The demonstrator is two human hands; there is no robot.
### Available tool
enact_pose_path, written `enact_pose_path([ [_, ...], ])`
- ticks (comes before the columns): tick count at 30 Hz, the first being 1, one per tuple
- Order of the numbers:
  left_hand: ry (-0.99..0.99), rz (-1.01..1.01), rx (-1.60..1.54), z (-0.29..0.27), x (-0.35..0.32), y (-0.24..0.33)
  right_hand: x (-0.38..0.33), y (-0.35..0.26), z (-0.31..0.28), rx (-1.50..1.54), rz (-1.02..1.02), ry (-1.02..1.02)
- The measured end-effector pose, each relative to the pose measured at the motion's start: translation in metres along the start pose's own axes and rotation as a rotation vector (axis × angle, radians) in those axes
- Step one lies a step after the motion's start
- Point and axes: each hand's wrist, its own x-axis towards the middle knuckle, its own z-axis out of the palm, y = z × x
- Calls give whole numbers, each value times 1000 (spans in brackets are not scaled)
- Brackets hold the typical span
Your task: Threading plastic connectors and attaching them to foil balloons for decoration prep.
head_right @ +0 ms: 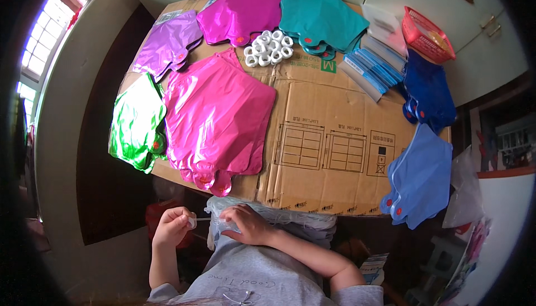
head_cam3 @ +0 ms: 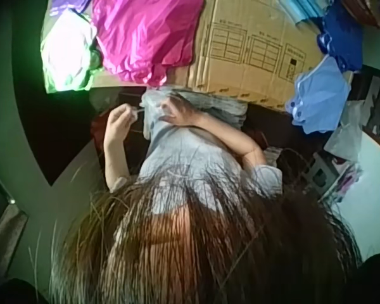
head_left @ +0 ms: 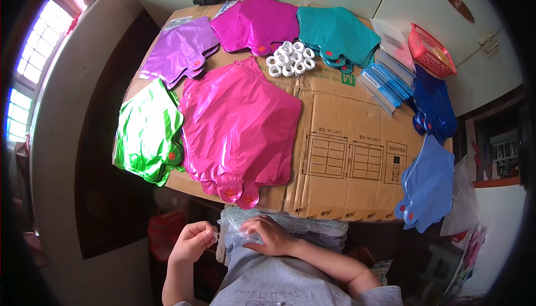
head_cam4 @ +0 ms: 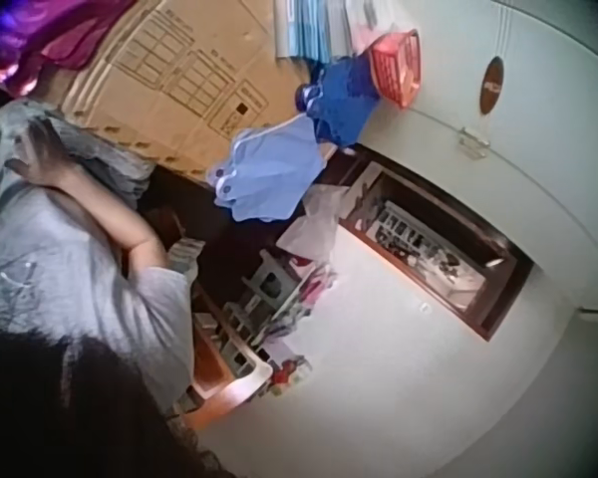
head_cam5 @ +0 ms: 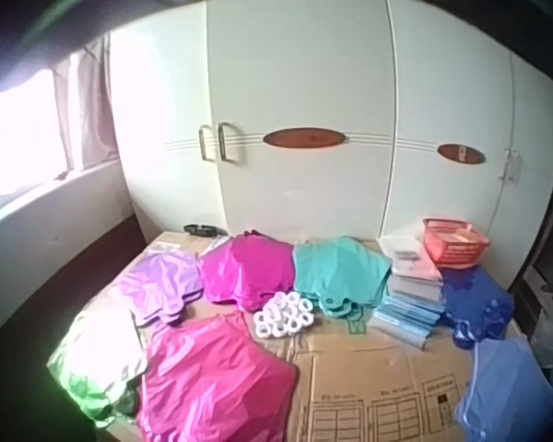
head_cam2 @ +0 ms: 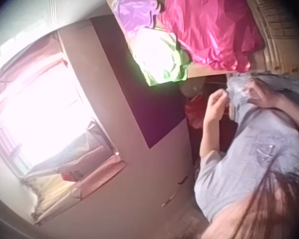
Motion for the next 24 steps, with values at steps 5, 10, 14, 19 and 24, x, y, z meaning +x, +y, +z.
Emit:
enact_pose_path([
  [5, 57, 15, -235, 14, 3, 7, 23, -6, 0, -172, -94, -11],
  [10, 261, 358, -173, 11, -1, 39, 9, 36, 34, -239, -27, 33],
  [14, 359, 756, -471, -47, -43, 132, 4, 54, 34, -294, -31, 34],
  [19, 67, 995, -322, -128, -157, 284, 5, 56, 38, -329, -46, 22],
  [24, 102, 1127, 52, -164, -246, 352, 1, 61, 43, -334, -31, -34],
])
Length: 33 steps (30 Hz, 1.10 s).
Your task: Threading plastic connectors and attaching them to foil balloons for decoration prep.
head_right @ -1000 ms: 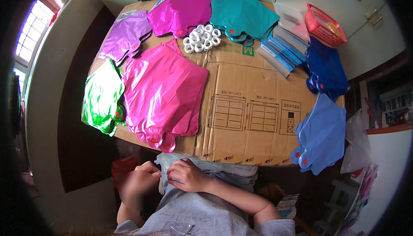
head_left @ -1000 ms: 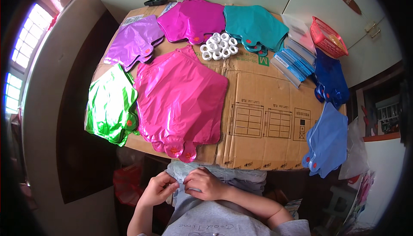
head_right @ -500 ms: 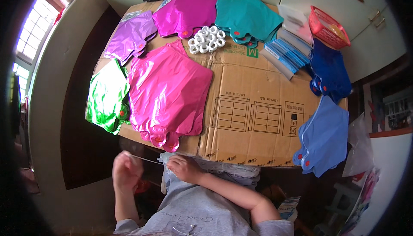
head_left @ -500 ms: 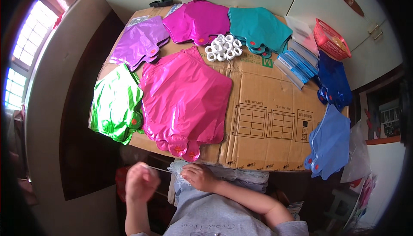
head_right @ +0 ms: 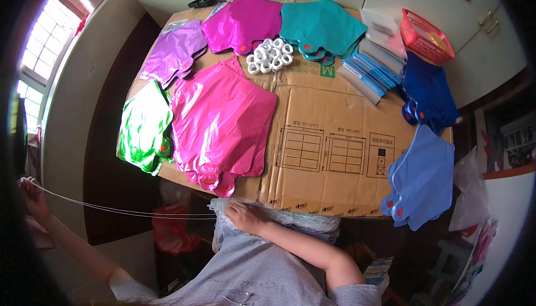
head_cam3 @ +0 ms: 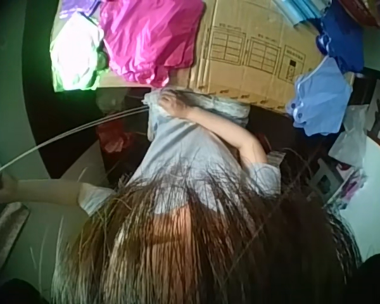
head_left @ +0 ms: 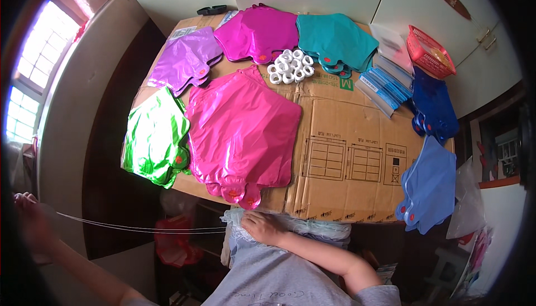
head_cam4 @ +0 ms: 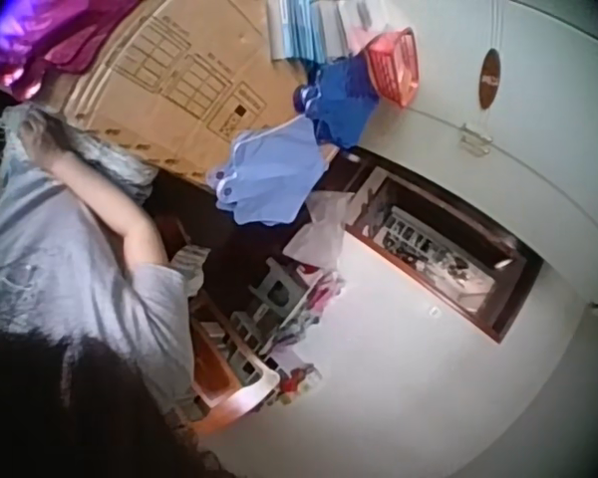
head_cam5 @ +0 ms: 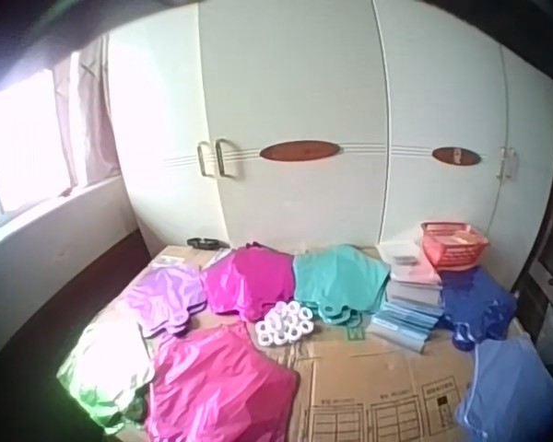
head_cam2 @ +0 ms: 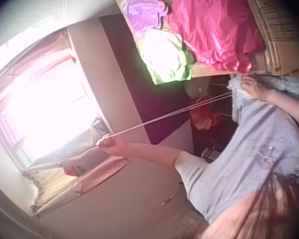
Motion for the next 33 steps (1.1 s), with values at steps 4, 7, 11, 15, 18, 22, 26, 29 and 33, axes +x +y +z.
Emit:
enact_pose_path([
  [4, 121, -50, 119, 86, -41, -80, 19, -29, -35, 81, -50, 28],
  [7, -82, -88, 596, 155, -101, -153, 52, -79, -73, 307, -173, 84],
  [11, -592, -412, 512, 235, -124, -252, 84, -128, -101, 572, -272, 229],
  [15, -384, -708, -141, 231, -153, -292, 67, -135, -124, 860, 106, -370],
  [18, -32, -622, -509, 233, -190, -326, 45, -135, -129, 975, 298, -71],
  [22, -455, -383, 897, 248, -195, -344, 33, -134, -117, 578, 72, 148],
  [26, -849, -382, 547, 242, -192, -348, 26, -129, -144, 588, 264, 166],
  [29, -348, -633, 32, 247, -221, -352, 27, -124, -114, 512, 214, 145],
  [33, -639, -333, 865, 253, -204, -353, 24, -121, -129, 460, 105, 164],
])
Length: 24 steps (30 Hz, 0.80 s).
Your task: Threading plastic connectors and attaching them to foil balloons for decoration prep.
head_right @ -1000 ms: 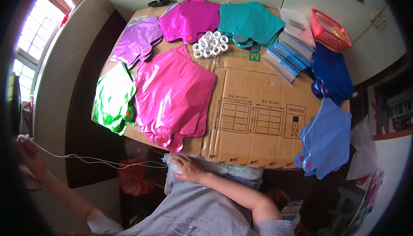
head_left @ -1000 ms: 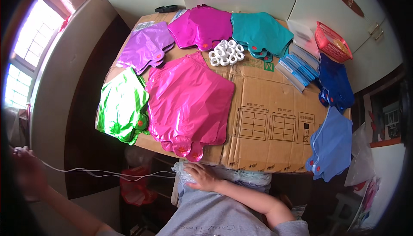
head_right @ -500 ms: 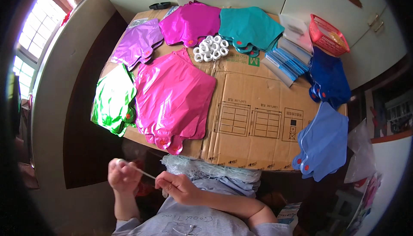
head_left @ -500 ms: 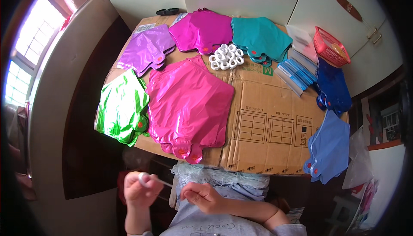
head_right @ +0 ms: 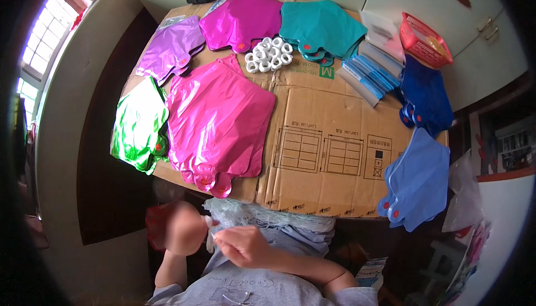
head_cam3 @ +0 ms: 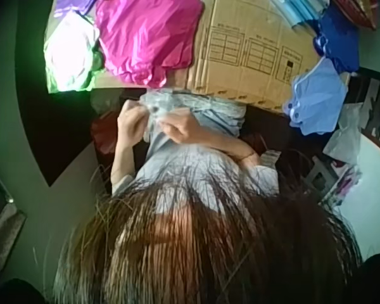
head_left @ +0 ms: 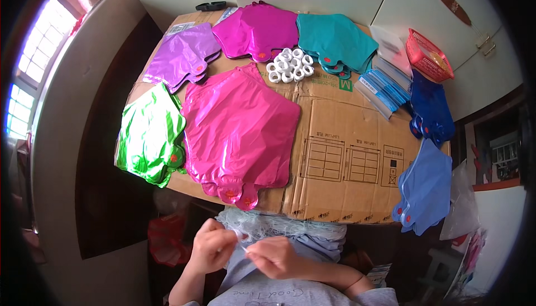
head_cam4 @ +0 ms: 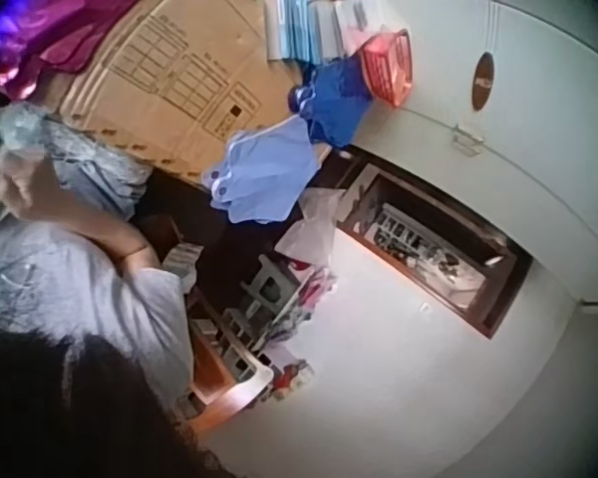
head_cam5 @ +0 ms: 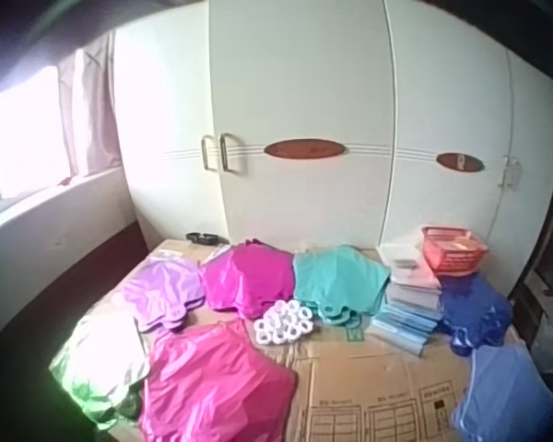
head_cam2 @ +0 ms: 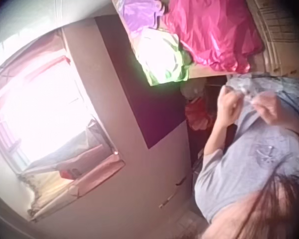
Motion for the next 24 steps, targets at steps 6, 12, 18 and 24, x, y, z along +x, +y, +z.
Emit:
enact_pose_path([
  [6, 69, 56, -274, 11, -8, -5, 1, 9, 8, -135, -56, 50],
  [12, -119, 144, -466, 7, -2, -8, 3, 7, -6, -171, -21, 47],
  [18, -172, 214, 6, -5, 8, -14, -3, -2, -8, -148, -78, 73],
  [24, -36, 48, -23, -1, 7, -5, 0, 4, -1, -184, -98, 9],
])
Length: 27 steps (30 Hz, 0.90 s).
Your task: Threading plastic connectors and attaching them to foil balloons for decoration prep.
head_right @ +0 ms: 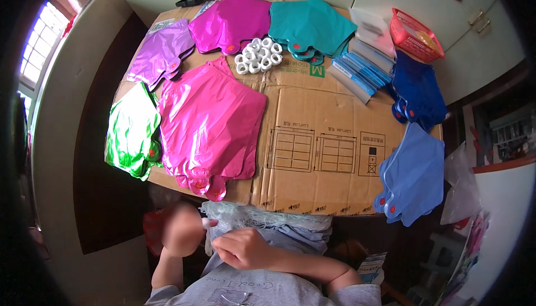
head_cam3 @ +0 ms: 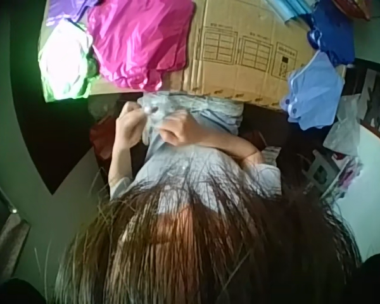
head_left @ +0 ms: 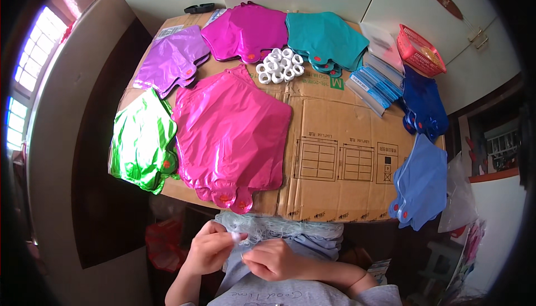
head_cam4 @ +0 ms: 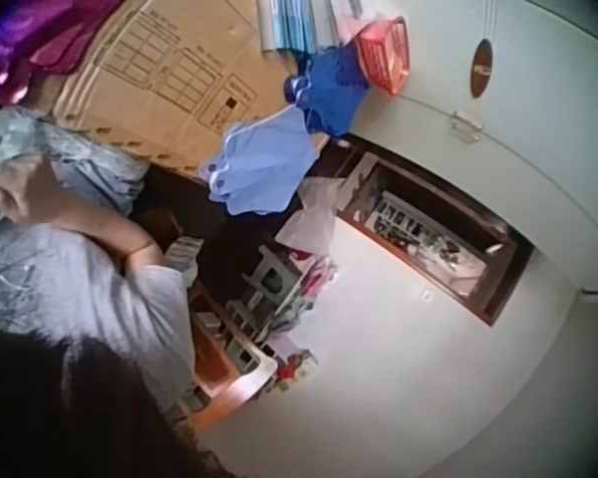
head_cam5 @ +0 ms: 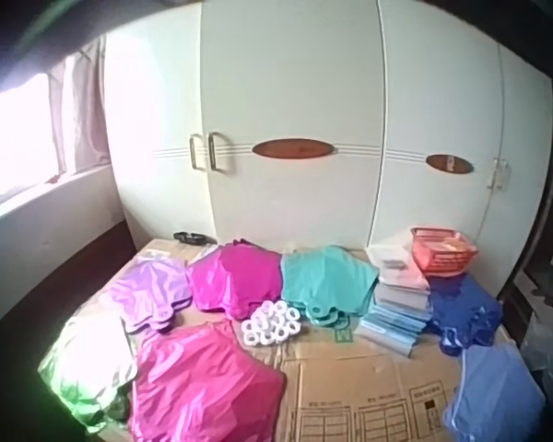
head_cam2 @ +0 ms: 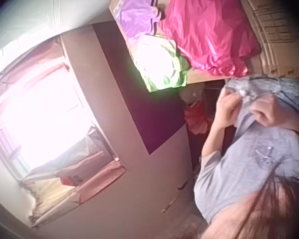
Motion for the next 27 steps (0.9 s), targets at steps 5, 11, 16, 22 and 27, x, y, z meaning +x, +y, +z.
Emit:
enact_pose_path([
  [5, -4, -14, -772, 11, -16, -8, 5, 11, 3, -56, 48, 33],
  [11, -209, 64, -262, 1, -4, -11, 0, 1, -8, -19, 64, 43],
  [16, 35, -207, -210, 10, -3, -2, -3, 2, 2, -12, 23, 35],
  [22, -66, -133, -462, 12, -10, -10, 3, 6, -6, -92, 118, -8],
  [27, -138, 3, -48, 14, -7, -11, 3, -3, -18, -108, 47, 30],
])
